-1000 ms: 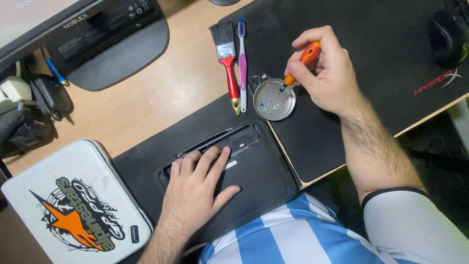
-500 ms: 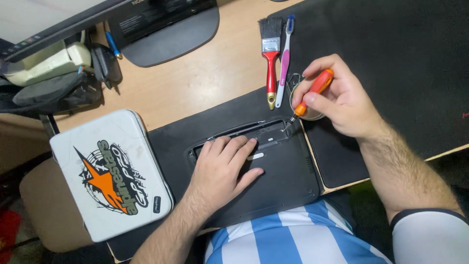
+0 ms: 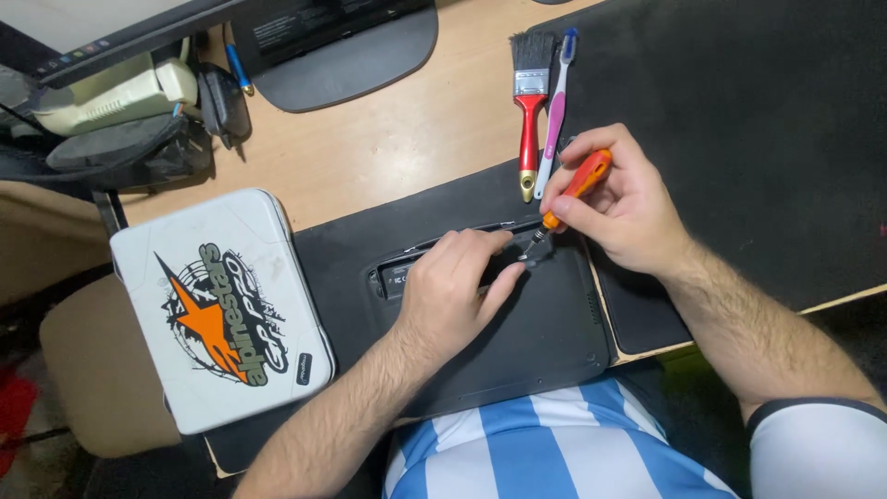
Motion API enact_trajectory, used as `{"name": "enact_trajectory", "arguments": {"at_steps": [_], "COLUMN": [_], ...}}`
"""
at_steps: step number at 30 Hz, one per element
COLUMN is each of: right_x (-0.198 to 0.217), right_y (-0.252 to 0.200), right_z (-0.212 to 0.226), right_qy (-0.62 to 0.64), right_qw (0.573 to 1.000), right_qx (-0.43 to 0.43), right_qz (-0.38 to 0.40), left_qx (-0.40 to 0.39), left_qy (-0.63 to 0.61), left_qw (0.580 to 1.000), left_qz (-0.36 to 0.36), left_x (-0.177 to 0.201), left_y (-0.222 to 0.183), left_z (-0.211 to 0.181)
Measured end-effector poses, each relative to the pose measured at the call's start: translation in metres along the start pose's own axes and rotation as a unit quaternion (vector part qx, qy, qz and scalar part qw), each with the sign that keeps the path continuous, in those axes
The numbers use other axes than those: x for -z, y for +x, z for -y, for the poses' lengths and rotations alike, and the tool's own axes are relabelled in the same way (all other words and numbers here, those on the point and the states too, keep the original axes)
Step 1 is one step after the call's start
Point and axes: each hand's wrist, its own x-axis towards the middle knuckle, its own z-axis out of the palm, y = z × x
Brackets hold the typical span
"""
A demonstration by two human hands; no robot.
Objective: Securing the bottom cover of a laptop by fastening multiple small screws using a manual screwdriver.
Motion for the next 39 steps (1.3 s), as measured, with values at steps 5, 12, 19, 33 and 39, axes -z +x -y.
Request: {"name": "enact_trajectory", "arguments": {"at_steps": [5, 12, 19, 33, 39], "right_x": [-0.01, -0.018, -0.021, -0.026, -0.029], "right_y": [-0.002, -0.007, -0.012, -0.016, -0.016], "right_z": [-0.007, -0.01, -0.001, -0.001, 0.004], "right_qy": [-0.018, -0.014, -0.053, -0.088, -0.129], "right_qw": [1.0, 1.0, 0.995, 0.982, 0.972], "right_qx": [-0.001, 0.017, 0.079, 0.164, 0.195], "right_qz": [0.005, -0.008, -0.023, -0.012, -0.003], "left_qx": [-0.028, -0.022, -0.004, -0.004, -0.013], "left_qy": [0.02, -0.002, -0.023, -0.027, -0.021], "left_qw": [0.999, 0.999, 0.999, 0.998, 0.999], "left_qz": [-0.041, -0.037, -0.047, -0.047, -0.041], "left_x": [0.001, 0.0, 0.003, 0.003, 0.004], "left_y": [-0.003, -0.004, -0.002, 0.0, 0.0], "left_z": [-0.001, -0.001, -0.004, -0.006, -0.003]}}
